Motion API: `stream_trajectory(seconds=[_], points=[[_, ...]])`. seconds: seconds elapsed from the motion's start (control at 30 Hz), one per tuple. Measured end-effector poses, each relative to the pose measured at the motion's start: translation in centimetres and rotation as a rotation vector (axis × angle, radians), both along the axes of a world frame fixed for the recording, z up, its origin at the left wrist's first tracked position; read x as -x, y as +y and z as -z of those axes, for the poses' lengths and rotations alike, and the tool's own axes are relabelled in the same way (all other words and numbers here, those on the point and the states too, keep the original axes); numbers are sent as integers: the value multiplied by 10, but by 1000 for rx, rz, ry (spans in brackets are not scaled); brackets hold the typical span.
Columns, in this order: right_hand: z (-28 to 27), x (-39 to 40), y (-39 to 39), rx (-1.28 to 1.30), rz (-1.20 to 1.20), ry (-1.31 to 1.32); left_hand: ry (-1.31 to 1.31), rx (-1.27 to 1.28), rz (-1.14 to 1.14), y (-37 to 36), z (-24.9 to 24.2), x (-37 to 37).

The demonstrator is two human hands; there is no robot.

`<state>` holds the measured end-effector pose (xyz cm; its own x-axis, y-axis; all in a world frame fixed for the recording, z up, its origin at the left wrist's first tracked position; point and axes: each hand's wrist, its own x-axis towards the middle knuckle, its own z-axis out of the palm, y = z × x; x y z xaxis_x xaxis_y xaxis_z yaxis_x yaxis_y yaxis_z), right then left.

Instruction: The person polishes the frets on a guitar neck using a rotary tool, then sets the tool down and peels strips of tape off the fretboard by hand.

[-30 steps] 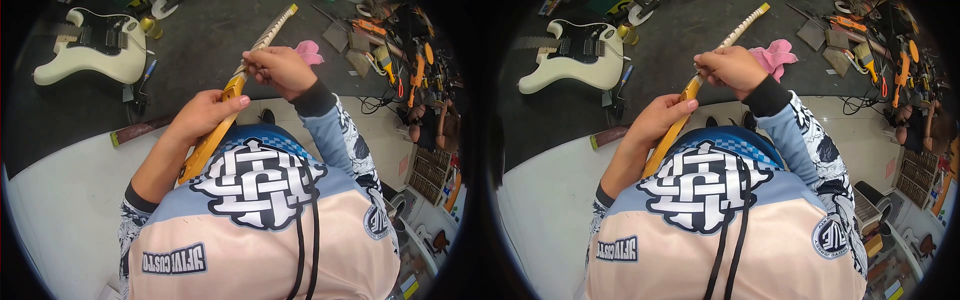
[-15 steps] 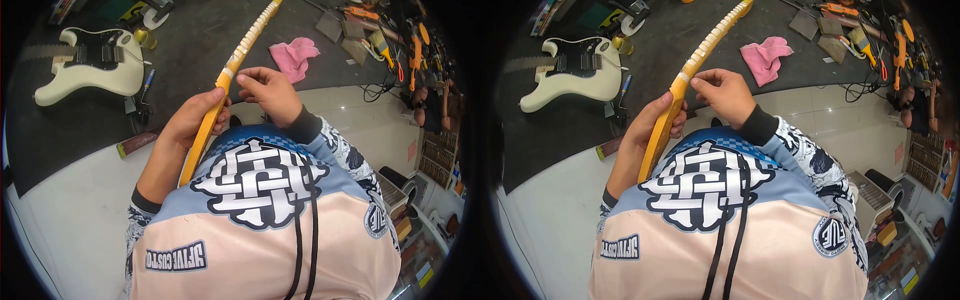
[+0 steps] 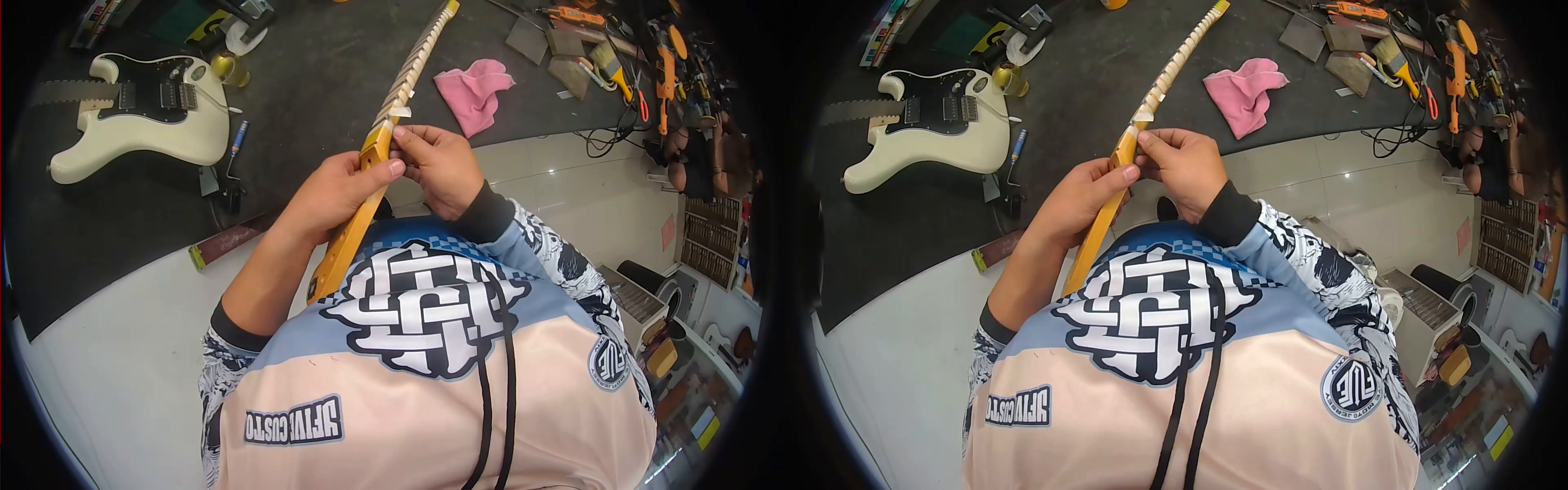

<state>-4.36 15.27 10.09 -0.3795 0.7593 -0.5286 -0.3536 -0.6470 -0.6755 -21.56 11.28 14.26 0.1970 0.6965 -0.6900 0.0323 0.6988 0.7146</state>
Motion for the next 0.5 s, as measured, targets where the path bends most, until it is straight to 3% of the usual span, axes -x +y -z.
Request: stream_trajectory(seconds=[0.37, 0.5], points=[[20, 7, -5, -135, -21, 52, 38, -37, 30, 1, -2, 0], [8, -2, -12, 20, 66, 13, 30, 2, 7, 1, 4, 8]])
